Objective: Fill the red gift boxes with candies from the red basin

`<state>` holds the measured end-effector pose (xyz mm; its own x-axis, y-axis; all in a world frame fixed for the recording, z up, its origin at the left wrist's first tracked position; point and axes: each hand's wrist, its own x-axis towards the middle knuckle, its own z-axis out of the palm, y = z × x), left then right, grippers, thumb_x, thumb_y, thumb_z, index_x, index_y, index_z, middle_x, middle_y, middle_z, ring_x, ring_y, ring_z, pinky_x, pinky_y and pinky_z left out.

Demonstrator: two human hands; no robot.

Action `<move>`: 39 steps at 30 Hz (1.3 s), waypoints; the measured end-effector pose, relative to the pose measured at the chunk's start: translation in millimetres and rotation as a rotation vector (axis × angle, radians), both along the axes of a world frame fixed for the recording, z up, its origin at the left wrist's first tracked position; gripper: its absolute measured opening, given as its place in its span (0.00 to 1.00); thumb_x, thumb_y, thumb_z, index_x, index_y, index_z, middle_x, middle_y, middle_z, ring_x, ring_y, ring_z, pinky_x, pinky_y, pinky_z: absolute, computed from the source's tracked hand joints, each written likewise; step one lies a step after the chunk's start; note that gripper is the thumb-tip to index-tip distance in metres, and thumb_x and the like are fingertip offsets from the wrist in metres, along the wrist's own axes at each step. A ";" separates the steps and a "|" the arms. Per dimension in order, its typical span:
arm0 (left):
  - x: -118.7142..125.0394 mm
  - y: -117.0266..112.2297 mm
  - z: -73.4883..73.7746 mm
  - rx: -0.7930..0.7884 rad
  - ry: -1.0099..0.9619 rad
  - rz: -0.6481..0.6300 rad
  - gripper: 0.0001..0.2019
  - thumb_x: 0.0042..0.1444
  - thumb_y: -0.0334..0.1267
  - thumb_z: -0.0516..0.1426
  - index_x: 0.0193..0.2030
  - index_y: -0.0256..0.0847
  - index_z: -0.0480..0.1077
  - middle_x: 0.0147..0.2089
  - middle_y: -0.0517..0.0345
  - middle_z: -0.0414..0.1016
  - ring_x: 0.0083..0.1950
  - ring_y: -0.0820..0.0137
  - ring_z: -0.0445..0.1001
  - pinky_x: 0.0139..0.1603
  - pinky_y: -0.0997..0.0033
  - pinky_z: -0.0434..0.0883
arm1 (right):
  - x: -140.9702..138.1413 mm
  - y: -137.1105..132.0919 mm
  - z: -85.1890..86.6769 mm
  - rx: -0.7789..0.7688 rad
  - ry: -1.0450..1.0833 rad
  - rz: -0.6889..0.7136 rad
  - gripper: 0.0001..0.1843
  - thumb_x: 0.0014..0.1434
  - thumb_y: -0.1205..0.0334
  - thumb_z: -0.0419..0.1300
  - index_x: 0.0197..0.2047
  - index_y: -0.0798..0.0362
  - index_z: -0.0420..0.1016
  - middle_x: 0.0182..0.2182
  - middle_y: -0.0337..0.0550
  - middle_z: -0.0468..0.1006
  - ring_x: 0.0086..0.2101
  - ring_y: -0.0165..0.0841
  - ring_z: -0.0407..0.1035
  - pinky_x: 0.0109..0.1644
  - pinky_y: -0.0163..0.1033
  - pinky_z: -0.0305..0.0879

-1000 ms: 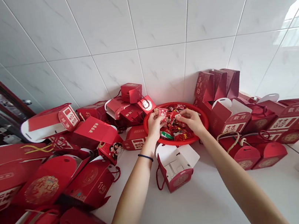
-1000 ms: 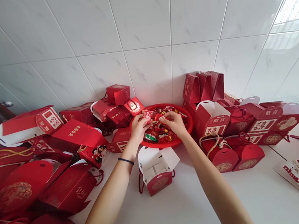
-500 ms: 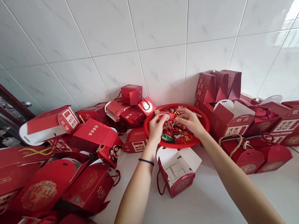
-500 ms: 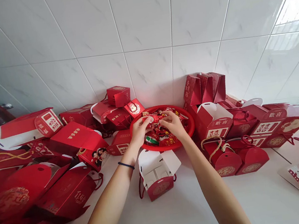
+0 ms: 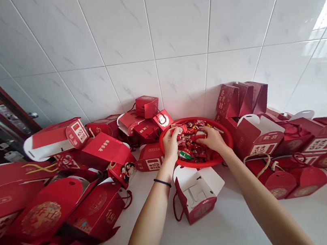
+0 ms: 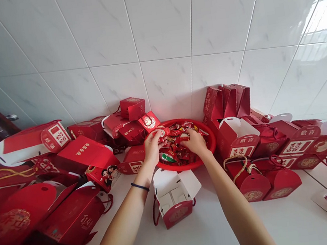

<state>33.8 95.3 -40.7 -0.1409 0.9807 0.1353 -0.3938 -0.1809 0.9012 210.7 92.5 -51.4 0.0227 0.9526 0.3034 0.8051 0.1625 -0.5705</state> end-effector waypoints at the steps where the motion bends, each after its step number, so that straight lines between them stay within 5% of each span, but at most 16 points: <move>1: 0.2 -0.1 0.4 -0.001 -0.003 0.001 0.10 0.48 0.43 0.65 0.33 0.41 0.73 0.31 0.62 0.77 0.30 0.73 0.75 0.31 0.74 0.73 | -1.7 4.4 2.9 0.028 -0.003 -0.057 0.24 0.57 0.57 0.65 0.56 0.51 0.74 0.49 0.53 0.81 0.50 0.49 0.75 0.51 0.50 0.70; 5: 0.9 -0.6 1.9 -0.004 -0.017 0.011 0.09 0.47 0.42 0.65 0.32 0.41 0.73 0.30 0.63 0.76 0.28 0.74 0.74 0.30 0.76 0.72 | -13.5 14.1 12.3 0.076 -0.048 -0.122 0.24 0.58 0.61 0.63 0.58 0.54 0.71 0.56 0.59 0.76 0.57 0.51 0.68 0.57 0.53 0.65; 10: 1.7 1.0 0.7 0.003 -0.024 0.021 0.10 0.46 0.43 0.66 0.31 0.40 0.73 0.29 0.63 0.75 0.27 0.73 0.75 0.30 0.75 0.73 | -36.5 13.4 6.8 -0.058 -0.077 0.100 0.06 0.55 0.66 0.65 0.38 0.51 0.79 0.38 0.49 0.83 0.42 0.45 0.76 0.46 0.42 0.67; 16: 1.2 3.3 -3.6 0.028 0.002 0.007 0.10 0.48 0.43 0.66 0.32 0.41 0.75 0.31 0.60 0.77 0.28 0.72 0.76 0.28 0.75 0.73 | -32.0 17.2 -5.1 -0.117 0.101 0.191 0.16 0.47 0.72 0.65 0.41 0.53 0.79 0.33 0.44 0.83 0.38 0.42 0.75 0.42 0.40 0.67; 21: 0.4 2.8 -6.1 0.070 0.043 -0.006 0.11 0.48 0.44 0.67 0.34 0.41 0.76 0.34 0.58 0.80 0.29 0.71 0.77 0.29 0.74 0.74 | -14.1 9.7 -1.9 -0.062 0.456 0.247 0.14 0.44 0.60 0.69 0.37 0.53 0.78 0.30 0.40 0.80 0.34 0.38 0.74 0.41 0.42 0.70; 26: 1.9 2.1 -9.2 0.129 0.098 -0.031 0.13 0.49 0.47 0.67 0.34 0.40 0.77 0.35 0.56 0.80 0.31 0.69 0.77 0.30 0.73 0.74 | -13.2 -9.1 2.1 -0.045 0.770 0.323 0.26 0.45 0.45 0.69 0.43 0.52 0.77 0.30 0.40 0.80 0.26 0.35 0.73 0.32 0.42 0.70; 30: 0.7 3.9 -13.4 0.162 0.150 -0.037 0.11 0.51 0.45 0.66 0.34 0.39 0.78 0.37 0.54 0.81 0.34 0.67 0.78 0.35 0.70 0.76 | -15.0 -19.0 4.3 -0.038 0.899 0.317 0.26 0.42 0.47 0.72 0.43 0.49 0.75 0.30 0.39 0.81 0.24 0.34 0.72 0.32 0.42 0.71; 35: -1.9 7.8 -17.2 0.165 0.218 -0.003 0.10 0.55 0.36 0.63 0.45 0.43 0.79 0.55 0.52 0.79 0.42 0.67 0.80 0.41 0.69 0.77 | -12.2 -24.8 6.1 -0.107 0.948 0.245 0.21 0.40 0.50 0.69 0.35 0.48 0.67 0.29 0.39 0.81 0.28 0.35 0.74 0.34 0.40 0.71; 39: -1.0 10.0 -18.1 0.135 0.260 -0.055 0.10 0.59 0.36 0.59 0.45 0.42 0.79 0.52 0.50 0.80 0.34 0.68 0.79 0.37 0.66 0.78 | -9.4 -20.4 0.9 -0.134 0.831 0.146 0.14 0.44 0.55 0.62 0.33 0.48 0.63 0.28 0.39 0.80 0.27 0.34 0.72 0.32 0.39 0.68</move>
